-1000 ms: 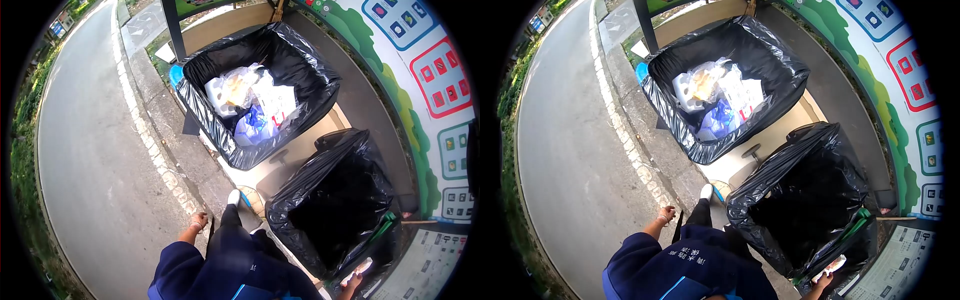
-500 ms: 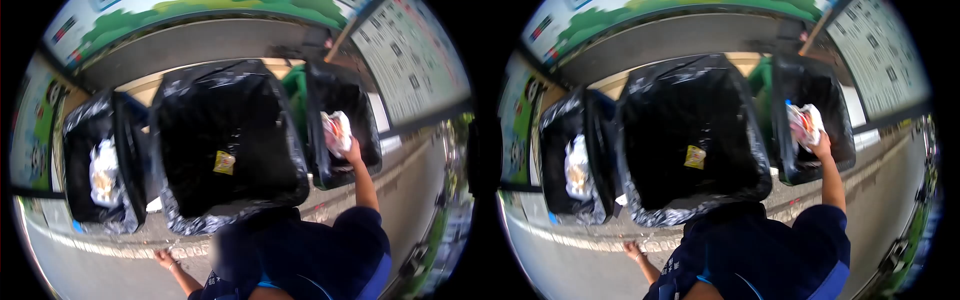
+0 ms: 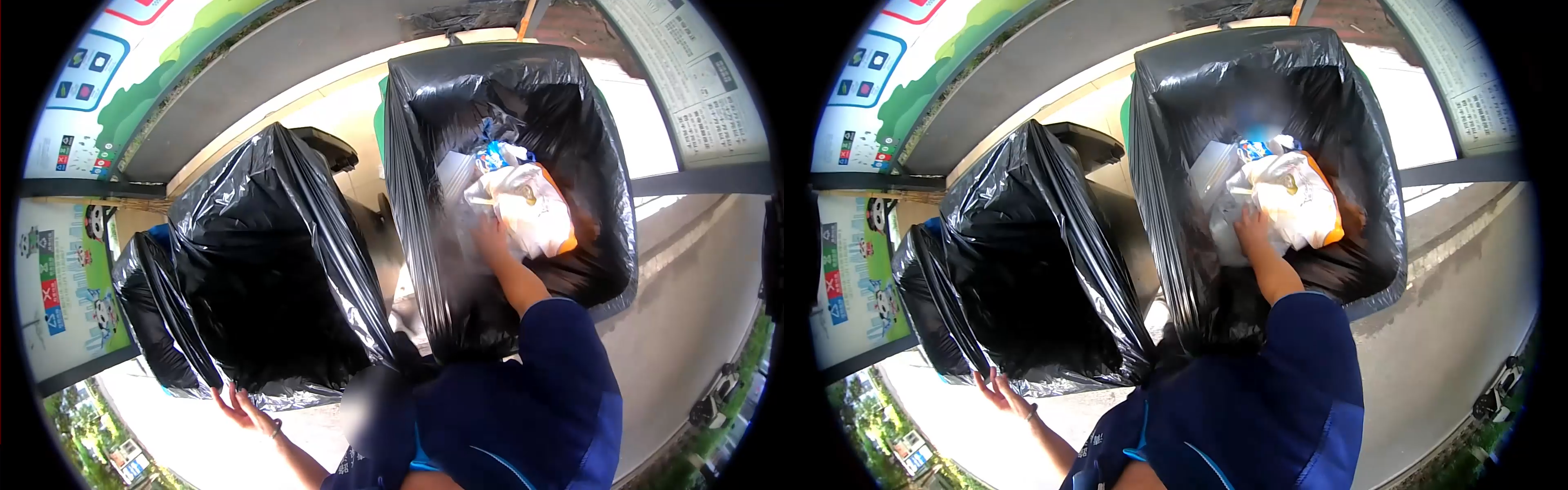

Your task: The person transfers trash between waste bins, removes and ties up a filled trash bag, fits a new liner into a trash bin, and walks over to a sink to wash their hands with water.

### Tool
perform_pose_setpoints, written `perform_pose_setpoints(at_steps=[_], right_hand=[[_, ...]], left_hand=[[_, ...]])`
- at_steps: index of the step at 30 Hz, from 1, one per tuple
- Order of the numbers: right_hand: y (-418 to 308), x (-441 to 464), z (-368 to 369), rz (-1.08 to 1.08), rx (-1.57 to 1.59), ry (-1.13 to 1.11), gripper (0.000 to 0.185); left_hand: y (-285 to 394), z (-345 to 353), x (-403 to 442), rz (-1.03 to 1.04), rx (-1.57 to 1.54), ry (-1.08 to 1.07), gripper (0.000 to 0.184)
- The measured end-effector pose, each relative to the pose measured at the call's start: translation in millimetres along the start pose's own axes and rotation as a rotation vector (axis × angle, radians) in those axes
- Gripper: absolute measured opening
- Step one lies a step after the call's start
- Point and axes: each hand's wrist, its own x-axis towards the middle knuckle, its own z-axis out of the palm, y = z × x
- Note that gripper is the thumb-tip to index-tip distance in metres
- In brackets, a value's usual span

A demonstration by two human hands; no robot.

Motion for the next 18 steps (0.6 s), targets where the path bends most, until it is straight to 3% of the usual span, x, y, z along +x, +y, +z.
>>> perform_pose_setpoints(at_steps=[2,3,4,5,6,10,12,14,16,18], right_hand=[[14.6,0.9,38.5,0.045,0.373,-0.108,0.018],[22.8,4.0,42.5,0.041,0.377,-0.109,0.018],[38.2,6.4,19.8,-0.131,0.302,-0.147,0.014],[53.4,10.3,-1.1,-0.301,0.218,-0.184,0.012],[65.6,18.5,-13.0,-0.305,0.204,-0.187,0.012],[106.9,33.9,-89.6,0.004,0.429,0.015,0.014],[146.8,35.4,-108.1,-0.068,0.611,0.384,0.018],[178.4,20.6,-146.2,0.097,0.773,0.579,0.018],[205.4,1.2,-175.9,0.233,1.052,0.582,0.016],[245.3,-18.2,-177.0,0.110,0.704,0.504,0.017]], left_hand=[[22.9,12.1,-11.0,0.100,0.008,-0.022,0.047],[14.6,10.1,-11.9,0.244,0.080,-0.023,0.048],[11.2,7.2,-14.5,0.238,0.082,-0.023,0.048],[8.1,4.6,-18.5,0.161,0.073,-0.041,0.048],[6.1,3.9,-23.1,0.081,0.061,-0.057,0.047],[28.0,23.0,-31.4,0.128,-0.010,-0.058,0.046],[25.9,31.6,-28.7,0.269,0.057,-0.132,0.040],[45.8,44.7,-27.3,0.259,0.079,-0.197,0.038],[41.8,52.2,-23.9,0.293,0.020,-0.236,0.036],[47.2,56.2,-21.3,0.310,0.071,-0.265,0.035]])
